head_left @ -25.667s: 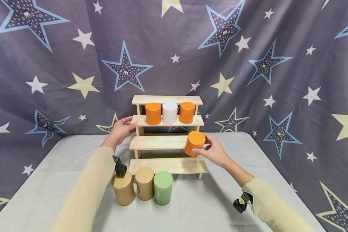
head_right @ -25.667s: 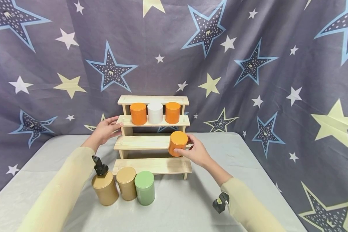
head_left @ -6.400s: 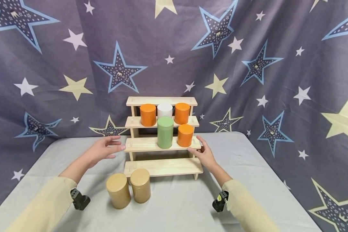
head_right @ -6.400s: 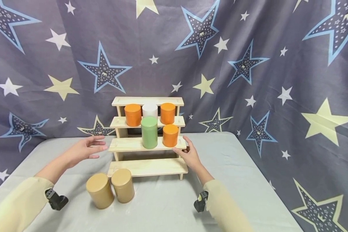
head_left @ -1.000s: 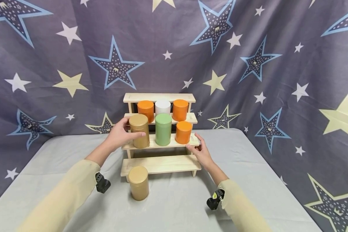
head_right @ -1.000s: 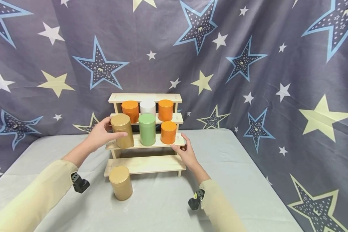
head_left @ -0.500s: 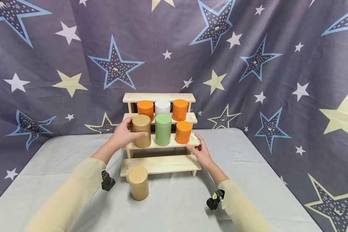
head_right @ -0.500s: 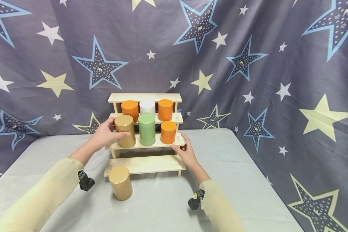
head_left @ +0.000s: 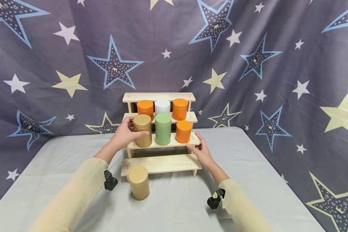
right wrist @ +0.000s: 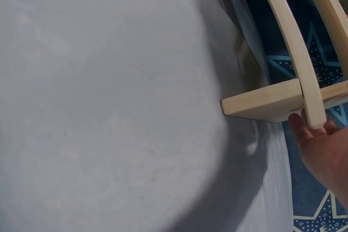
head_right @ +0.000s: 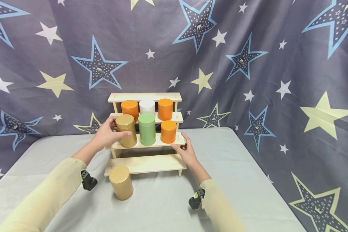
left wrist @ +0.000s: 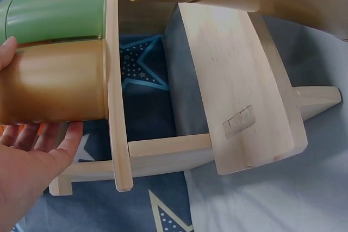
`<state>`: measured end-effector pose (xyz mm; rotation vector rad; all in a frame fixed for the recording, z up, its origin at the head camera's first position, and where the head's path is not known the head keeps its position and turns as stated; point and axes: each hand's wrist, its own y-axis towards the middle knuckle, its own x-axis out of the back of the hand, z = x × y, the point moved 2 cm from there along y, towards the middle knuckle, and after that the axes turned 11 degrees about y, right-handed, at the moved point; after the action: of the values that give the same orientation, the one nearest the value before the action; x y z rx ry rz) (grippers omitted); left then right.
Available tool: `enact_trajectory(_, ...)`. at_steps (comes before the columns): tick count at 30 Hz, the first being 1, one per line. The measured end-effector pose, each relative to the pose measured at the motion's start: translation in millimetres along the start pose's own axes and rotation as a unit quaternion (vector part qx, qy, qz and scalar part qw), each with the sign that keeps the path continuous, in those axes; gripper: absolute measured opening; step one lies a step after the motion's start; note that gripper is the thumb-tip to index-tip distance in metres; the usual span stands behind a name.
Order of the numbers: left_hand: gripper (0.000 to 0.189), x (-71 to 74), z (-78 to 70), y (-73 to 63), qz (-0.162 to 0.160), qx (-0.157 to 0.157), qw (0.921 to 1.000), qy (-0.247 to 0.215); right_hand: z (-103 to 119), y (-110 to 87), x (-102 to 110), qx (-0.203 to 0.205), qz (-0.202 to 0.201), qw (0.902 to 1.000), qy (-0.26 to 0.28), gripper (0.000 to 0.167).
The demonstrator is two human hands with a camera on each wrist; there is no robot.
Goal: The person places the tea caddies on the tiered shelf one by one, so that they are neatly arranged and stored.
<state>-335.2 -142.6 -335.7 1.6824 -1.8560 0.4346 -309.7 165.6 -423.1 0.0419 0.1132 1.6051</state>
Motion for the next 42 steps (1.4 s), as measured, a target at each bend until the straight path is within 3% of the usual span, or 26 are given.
enact_trajectory(14, 0.077, -4.0, 3.6, 2.5, -0.009, -0.003, 0.9996, -0.028, -1.3, 2.0, 0.1, -0.005, -0.003, 1.0000, -0.001, 0.075)
enact_trajectory(42, 0.083, -6.7, 5.8, 4.2, -0.017, 0.001, 0.9993, -0.033, -2.3, 2.1, 0.6, -0.007, -0.005, 0.9999, -0.006, 0.075)
